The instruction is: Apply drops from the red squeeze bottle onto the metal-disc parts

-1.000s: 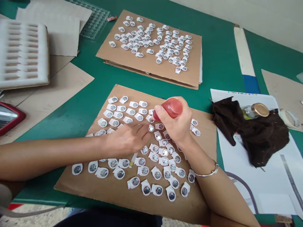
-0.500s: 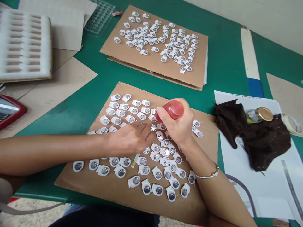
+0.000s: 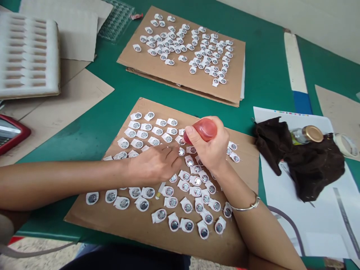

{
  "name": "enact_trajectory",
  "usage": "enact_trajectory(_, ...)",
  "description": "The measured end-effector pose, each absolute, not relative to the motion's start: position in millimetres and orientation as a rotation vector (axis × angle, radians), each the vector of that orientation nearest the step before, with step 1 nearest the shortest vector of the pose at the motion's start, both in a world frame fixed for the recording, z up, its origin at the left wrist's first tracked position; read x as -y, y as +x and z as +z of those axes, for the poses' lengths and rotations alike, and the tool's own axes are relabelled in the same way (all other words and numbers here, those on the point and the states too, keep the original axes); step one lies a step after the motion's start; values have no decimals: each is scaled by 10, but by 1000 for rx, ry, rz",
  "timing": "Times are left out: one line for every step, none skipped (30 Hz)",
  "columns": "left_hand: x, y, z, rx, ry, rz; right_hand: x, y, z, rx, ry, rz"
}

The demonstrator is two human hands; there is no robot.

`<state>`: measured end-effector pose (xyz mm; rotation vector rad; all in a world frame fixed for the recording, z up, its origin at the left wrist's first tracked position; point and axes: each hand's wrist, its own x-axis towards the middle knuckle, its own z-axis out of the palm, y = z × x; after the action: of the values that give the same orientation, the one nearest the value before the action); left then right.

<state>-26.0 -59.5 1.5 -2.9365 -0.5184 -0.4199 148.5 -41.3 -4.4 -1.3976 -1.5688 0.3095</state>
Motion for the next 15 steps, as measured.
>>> enact_trajectory(596,-261,17,517,-2936,-415,411,1486,-48,1572,-1398,299)
enact_trajectory(597,-263,20,515,-2937,-410,409,1487,-52,1573,-1399,289)
enact_trajectory(597,-264,24,515,-2938,-404,407,1486,-54,1573,-1399,285)
enact_trajectory(598,-265,29,516,-2940,-398,406,1486,-55,1571,-1400,288)
enact_trajectory(597,-265,34,515,-2944,-394,406,1485,-54,1569,-1400,299)
enact_trajectory(597,-265,38,516,-2949,-391,406,1484,-52,1567,-1401,311)
enact_trajectory(596,-265,41,515,-2955,-388,406,1482,-49,1566,-1401,319)
enact_trajectory(594,-264,43,511,-2960,-387,406,1481,-45,1566,-1402,319)
enact_trajectory(592,-265,44,506,-2964,-388,406,1480,-41,1566,-1402,310)
enact_trajectory(591,-265,44,504,-2961,-395,406,1478,-36,1566,-1403,296)
enact_trajectory(590,-267,43,505,-2952,-402,405,1476,-32,1566,-1404,281)
enact_trajectory(589,-268,42,506,-2937,-412,405,1474,-28,1564,-1405,271)
enact_trajectory(590,-271,40,510,-2920,-420,405,1473,-25,1561,-1407,267)
enact_trajectory(591,-273,38,514,-2902,-428,404,1471,-23,1559,-1408,267)
enact_trajectory(593,-274,36,515,-2889,-434,403,1469,-21,1557,-1408,268)
